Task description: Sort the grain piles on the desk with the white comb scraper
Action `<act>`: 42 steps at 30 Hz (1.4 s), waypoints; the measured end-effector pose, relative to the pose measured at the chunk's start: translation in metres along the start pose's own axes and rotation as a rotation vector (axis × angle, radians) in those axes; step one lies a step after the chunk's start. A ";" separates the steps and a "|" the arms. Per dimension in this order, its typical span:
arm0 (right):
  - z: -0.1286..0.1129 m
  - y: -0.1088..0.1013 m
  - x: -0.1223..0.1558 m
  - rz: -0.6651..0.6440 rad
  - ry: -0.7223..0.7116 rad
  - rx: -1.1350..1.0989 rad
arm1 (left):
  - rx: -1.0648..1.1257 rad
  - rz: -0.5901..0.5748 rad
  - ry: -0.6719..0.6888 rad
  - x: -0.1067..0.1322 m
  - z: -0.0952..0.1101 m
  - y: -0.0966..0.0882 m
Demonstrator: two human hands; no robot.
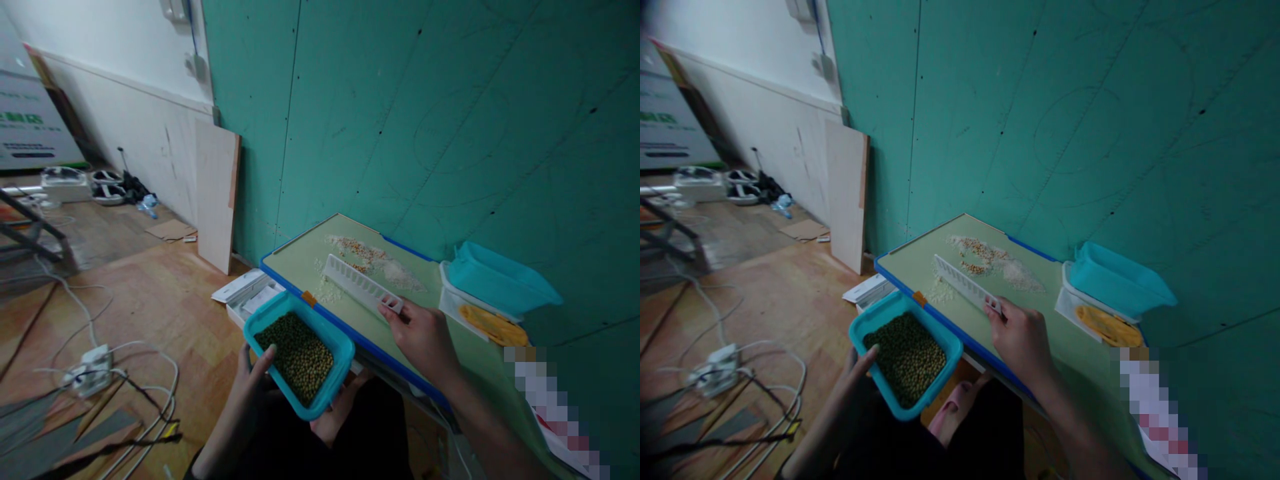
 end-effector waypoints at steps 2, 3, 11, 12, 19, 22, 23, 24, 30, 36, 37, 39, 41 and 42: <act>0.002 0.001 0.001 -0.011 0.004 0.013 | -0.001 0.002 -0.005 0.000 -0.001 -0.001; 0.002 0.001 0.001 -0.018 0.003 0.013 | 0.002 0.001 -0.007 -0.001 -0.001 -0.001; -0.007 0.010 0.000 -0.035 -0.011 -0.021 | -0.020 0.001 -0.002 -0.004 -0.004 -0.005; -0.008 0.011 0.001 -0.024 -0.011 -0.024 | -0.027 0.001 -0.003 -0.004 -0.004 -0.005; -0.012 0.012 -0.002 -0.019 -0.024 -0.035 | -0.012 0.009 -0.005 0.001 0.002 -0.003; -0.015 0.010 -0.004 -0.034 -0.031 -0.032 | -0.026 0.009 -0.003 0.001 0.002 -0.003; -0.017 0.011 -0.004 -0.042 -0.033 -0.034 | -0.021 0.008 -0.001 0.001 0.003 -0.003; -0.018 0.011 -0.004 -0.049 -0.035 -0.038 | -0.016 0.005 0.003 0.001 0.003 -0.003; -0.028 0.011 -0.005 -0.043 -0.050 -0.051 | -0.072 0.038 0.038 0.005 0.015 -0.007; -0.040 0.008 -0.008 -0.087 -0.112 -0.033 | -0.096 0.049 0.054 0.007 0.024 -0.011; -0.041 0.008 -0.007 -0.093 -0.120 -0.039 | -0.098 0.042 0.056 0.007 0.024 -0.011; -0.044 0.007 -0.006 -0.100 -0.137 -0.061 | -0.098 0.040 0.055 0.007 0.023 -0.011; -0.046 0.007 -0.004 -0.102 -0.147 -0.080 | -0.098 0.043 0.056 0.007 0.023 -0.011; -0.047 0.007 -0.002 -0.104 -0.148 -0.084 | -0.098 0.040 0.061 0.007 0.023 -0.011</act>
Point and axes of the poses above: each hand's wrist, its own x-axis away from the middle knuckle, its own y-axis out of the palm, z = x × y, the point moved 7 cm from there along -x, towards the middle knuckle, and after that the axes turned 3 degrees about -x, right-handed, at the moved point
